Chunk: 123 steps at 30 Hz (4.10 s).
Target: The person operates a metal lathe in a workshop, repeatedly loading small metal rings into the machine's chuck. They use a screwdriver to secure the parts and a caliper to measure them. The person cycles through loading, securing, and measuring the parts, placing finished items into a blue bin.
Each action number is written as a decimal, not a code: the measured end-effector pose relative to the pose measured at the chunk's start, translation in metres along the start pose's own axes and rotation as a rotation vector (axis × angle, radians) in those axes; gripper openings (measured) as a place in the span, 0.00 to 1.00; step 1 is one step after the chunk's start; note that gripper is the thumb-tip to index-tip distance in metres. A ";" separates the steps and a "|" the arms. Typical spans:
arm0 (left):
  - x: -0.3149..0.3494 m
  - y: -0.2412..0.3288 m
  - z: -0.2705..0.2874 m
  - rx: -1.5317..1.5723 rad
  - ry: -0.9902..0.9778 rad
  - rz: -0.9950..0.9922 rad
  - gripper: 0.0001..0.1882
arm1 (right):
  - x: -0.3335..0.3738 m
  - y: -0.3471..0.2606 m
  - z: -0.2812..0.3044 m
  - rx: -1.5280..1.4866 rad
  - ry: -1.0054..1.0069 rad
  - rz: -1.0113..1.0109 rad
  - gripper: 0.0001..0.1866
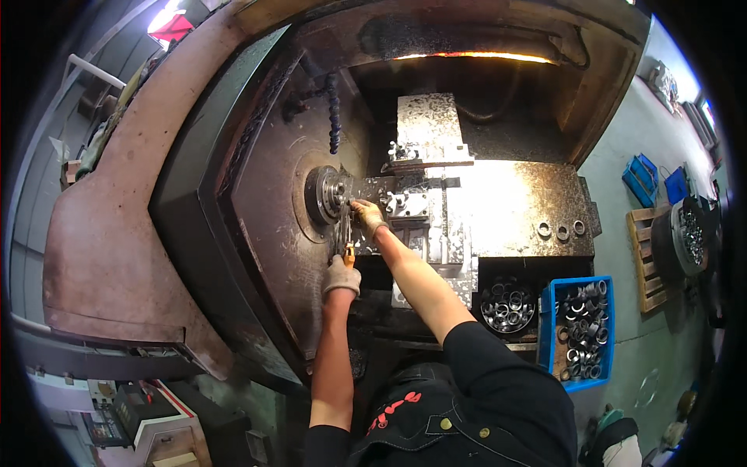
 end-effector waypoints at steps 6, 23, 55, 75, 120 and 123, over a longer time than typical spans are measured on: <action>0.012 -0.003 0.009 0.103 0.046 0.039 0.16 | 0.010 0.012 -0.011 -0.048 -0.020 -0.004 0.15; 0.000 0.029 -0.006 0.233 -0.168 -0.256 0.23 | 0.044 0.022 -0.007 -0.057 0.047 -0.106 0.13; 0.010 -0.037 -0.019 0.246 0.119 -0.054 0.20 | 0.009 -0.032 -0.037 0.071 0.033 0.082 0.14; 0.223 -0.105 -0.056 0.720 -0.273 -0.472 0.20 | -0.008 -0.035 -0.045 0.327 -0.066 -0.004 0.23; 0.212 -0.451 0.199 0.296 0.504 -0.360 0.20 | -0.001 -0.035 -0.054 0.652 0.028 0.147 0.21; 0.178 -0.397 0.206 0.762 0.352 -0.558 0.19 | 0.005 -0.067 -0.024 0.571 0.101 0.309 0.21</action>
Point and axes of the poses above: each hand's wrist, its own x-axis away from the middle knuckle, its own z-axis out of the back of the hand, y = z × x, the point moved 8 cm from there along -x, towards the middle knuckle, and after that the axes turned 13 degrees about -y, right-handed, at the moved point
